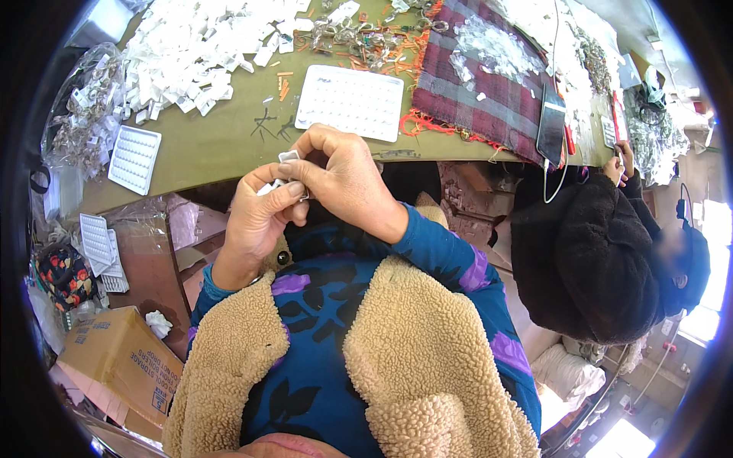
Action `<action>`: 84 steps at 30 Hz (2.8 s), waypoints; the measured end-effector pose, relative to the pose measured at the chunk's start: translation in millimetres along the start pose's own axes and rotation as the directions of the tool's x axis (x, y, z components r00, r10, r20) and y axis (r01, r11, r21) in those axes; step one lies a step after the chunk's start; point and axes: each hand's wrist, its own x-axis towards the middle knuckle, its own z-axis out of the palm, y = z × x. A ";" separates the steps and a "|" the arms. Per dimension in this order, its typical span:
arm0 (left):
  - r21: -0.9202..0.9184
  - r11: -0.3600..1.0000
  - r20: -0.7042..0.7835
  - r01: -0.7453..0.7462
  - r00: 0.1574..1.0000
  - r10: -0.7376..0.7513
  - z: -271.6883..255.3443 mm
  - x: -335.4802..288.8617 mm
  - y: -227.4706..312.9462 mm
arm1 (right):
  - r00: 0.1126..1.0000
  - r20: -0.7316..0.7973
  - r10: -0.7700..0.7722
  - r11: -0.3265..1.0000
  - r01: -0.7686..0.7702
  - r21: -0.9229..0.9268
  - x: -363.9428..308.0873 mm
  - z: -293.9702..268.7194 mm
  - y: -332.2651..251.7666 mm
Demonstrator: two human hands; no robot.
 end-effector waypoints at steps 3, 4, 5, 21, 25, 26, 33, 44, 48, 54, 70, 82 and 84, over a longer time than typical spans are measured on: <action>-0.256 0.961 0.170 0.105 0.983 -0.063 -5.1 0.7 -0.3 | 0.961 0.060 -0.271 0.962 0.272 -0.014 2.9 -8.0 0.1; -0.326 0.937 0.171 0.127 0.982 -0.073 -5.8 0.8 -0.6 | 0.926 0.092 -0.366 0.930 0.368 0.000 2.0 -11.5 -0.5; -0.395 0.908 0.177 0.140 0.981 -0.074 -6.3 0.7 -0.8 | 0.873 0.163 -0.460 0.875 0.477 -0.084 0.2 -16.9 -1.6; -0.318 0.913 0.193 0.256 0.960 -0.202 0.3 6.3 -5.1 | 0.371 0.220 -0.902 0.210 0.823 -0.528 -10.4 -30.3 18.8; -0.294 0.953 0.216 0.074 0.976 -0.009 0.7 10.9 -0.4 | 0.519 -0.074 -0.851 0.454 0.659 -0.600 -17.3 -72.4 26.1; -0.295 0.955 0.240 0.018 0.969 0.056 -0.8 14.3 2.3 | 0.458 -0.246 -0.854 0.489 0.547 -0.680 -12.0 -88.5 29.6; -0.211 0.971 0.098 -0.110 0.986 0.133 -5.1 25.8 6.3 | 0.556 -0.655 -0.512 0.764 -0.054 -0.643 -4.8 -192.5 52.3; -0.110 0.984 0.058 -0.140 0.987 0.146 -6.4 29.4 2.7 | 0.654 -0.556 -0.513 0.705 -0.048 -0.708 20.9 -194.8 56.1; -0.131 0.980 0.077 -0.149 0.984 0.160 -6.0 29.1 2.7 | 0.708 -0.529 -0.468 0.715 -0.050 -0.698 22.4 -196.4 56.2; -0.134 0.978 0.087 -0.158 0.982 0.170 -6.0 28.3 2.3 | 0.704 -0.280 -0.653 0.439 0.051 -0.897 6.6 -186.2 55.7; -0.134 0.980 0.080 -0.146 0.984 0.158 -8.2 29.9 2.3 | 0.640 -0.520 -0.566 0.722 0.081 -0.687 0.8 -171.6 43.4; -0.128 0.981 0.119 -0.143 0.980 0.159 -7.3 29.8 3.8 | 0.782 -0.177 -0.597 0.369 0.072 -0.927 32.8 -193.1 57.7; -0.116 0.979 0.145 -0.168 0.972 0.184 -5.0 31.1 4.2 | 0.782 -0.164 -0.602 0.340 0.065 -0.938 33.6 -192.6 49.6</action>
